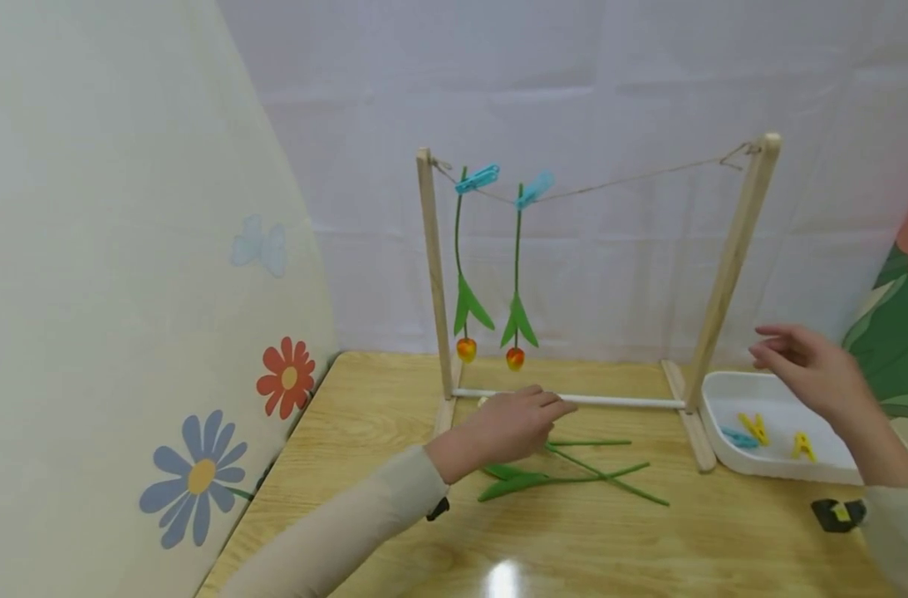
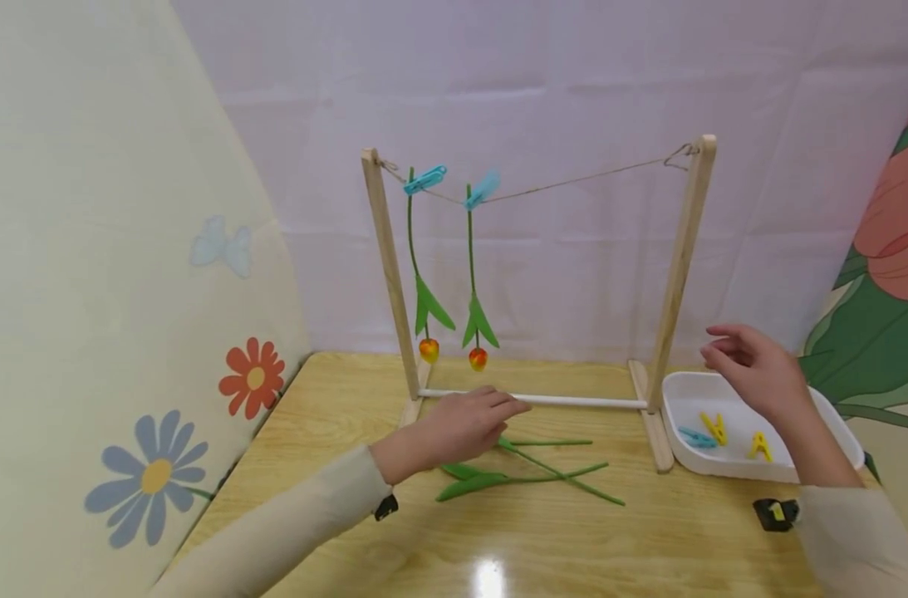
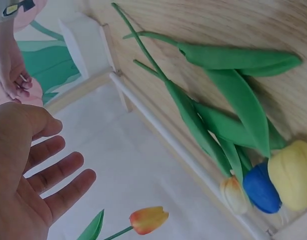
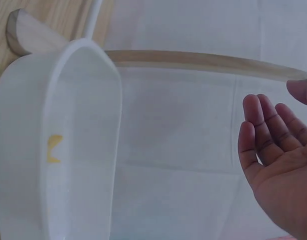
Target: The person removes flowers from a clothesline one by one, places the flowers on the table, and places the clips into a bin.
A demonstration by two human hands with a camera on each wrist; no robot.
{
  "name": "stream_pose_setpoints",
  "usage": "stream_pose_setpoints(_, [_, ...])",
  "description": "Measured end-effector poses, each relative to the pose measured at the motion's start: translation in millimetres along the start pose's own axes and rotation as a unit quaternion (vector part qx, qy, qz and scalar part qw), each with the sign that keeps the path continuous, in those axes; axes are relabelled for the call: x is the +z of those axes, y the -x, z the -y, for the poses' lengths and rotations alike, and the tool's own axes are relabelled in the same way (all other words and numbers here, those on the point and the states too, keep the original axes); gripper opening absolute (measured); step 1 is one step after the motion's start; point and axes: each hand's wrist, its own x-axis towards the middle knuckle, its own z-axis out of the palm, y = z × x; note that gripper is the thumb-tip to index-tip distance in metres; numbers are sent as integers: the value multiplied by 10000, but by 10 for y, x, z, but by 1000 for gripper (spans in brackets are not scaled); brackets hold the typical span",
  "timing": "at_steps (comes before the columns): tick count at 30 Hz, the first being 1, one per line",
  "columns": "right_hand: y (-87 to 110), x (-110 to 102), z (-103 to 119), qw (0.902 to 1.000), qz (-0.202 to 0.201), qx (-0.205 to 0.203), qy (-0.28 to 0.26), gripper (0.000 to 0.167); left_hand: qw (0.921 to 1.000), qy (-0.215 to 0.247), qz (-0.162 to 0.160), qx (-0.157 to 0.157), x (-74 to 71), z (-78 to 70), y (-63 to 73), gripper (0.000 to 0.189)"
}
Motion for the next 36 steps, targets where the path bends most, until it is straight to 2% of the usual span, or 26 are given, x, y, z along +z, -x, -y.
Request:
stream_pose_setpoints(4, [-32,-3,72,9991,65,-285,-297,41,9999,88,-94,-28,-65,70,17,47])
stream_pose_setpoints(11, [-111,6,253,9994,49,-334,-106,41,9979,589,-190,-181,-167,231,26,47])
stream_pose_setpoints(14, [-155,13,332,9994,58,-329,-16,41,9976,611,-260,-175,-182,283,28,48])
stream_pose_setpoints(20, [-224,23,474,9990,162,-410,-107,42,9955,428,-846,-73,-214,373,46,48])
stream_pose_setpoints(24, [-270,42,575,9983,106,-464,-322,43,9926,623,-995,-324,-249,436,46,49])
stream_pose_setpoints(31, [-356,94,738,9950,19,-679,-736,39,9844,1181,-848,-988,-271,533,57,46])
stream_pose_setpoints(36, [-427,136,835,9932,11,-845,-801,37,9789,1395,-932,-1171,-288,604,36,47])
